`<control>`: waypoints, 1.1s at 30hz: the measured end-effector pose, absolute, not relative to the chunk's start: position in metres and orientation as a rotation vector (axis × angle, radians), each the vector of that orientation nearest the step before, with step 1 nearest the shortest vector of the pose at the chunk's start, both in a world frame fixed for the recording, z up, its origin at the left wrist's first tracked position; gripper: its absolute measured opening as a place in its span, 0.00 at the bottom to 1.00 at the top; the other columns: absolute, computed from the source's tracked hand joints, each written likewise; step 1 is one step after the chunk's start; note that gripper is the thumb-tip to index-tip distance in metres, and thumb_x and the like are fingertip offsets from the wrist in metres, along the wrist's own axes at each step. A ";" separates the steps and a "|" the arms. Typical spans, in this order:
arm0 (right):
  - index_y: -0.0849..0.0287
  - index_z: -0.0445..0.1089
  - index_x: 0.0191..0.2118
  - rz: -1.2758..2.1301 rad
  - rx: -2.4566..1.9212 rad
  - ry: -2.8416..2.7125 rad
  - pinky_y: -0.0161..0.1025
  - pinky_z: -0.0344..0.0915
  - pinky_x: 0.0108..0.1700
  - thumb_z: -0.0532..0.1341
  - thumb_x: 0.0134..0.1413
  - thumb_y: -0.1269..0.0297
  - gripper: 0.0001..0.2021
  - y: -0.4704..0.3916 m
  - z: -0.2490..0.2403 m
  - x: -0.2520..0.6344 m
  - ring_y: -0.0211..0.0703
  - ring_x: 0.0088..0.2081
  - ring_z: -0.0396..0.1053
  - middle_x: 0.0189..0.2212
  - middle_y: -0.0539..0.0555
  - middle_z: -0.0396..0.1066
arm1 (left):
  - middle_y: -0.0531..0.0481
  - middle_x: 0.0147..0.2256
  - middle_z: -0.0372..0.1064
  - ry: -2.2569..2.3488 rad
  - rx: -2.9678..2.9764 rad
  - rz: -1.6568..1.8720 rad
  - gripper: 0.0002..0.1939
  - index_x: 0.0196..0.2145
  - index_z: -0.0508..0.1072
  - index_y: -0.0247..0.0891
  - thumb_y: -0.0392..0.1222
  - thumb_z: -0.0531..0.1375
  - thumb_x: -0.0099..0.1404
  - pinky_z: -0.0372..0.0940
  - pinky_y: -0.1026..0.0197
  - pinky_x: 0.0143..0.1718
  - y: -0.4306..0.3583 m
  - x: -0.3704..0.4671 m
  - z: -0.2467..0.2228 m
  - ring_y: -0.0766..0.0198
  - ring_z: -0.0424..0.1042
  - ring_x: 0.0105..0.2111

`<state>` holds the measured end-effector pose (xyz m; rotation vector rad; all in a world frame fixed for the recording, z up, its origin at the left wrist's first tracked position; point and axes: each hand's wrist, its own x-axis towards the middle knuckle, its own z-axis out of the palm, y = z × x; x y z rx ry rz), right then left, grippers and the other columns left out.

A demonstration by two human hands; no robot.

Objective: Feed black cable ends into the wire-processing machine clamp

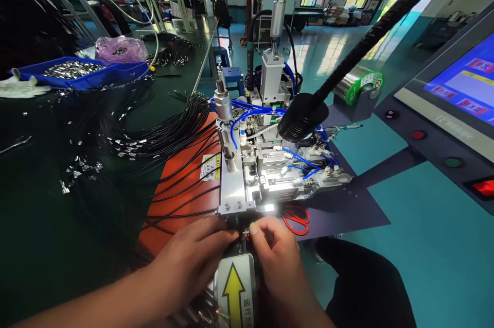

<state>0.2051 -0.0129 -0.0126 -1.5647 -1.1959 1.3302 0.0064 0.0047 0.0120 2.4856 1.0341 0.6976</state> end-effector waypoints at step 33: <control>0.56 0.70 0.33 1.120 -1.679 -1.341 0.38 0.64 0.35 0.55 0.65 0.49 0.17 -0.016 -0.020 0.199 0.46 0.32 0.70 0.30 0.52 0.73 | 0.43 0.44 0.68 1.057 2.639 0.496 0.23 0.54 0.67 0.39 0.26 0.53 0.63 0.69 0.54 0.35 -0.001 0.001 0.004 0.54 0.69 0.37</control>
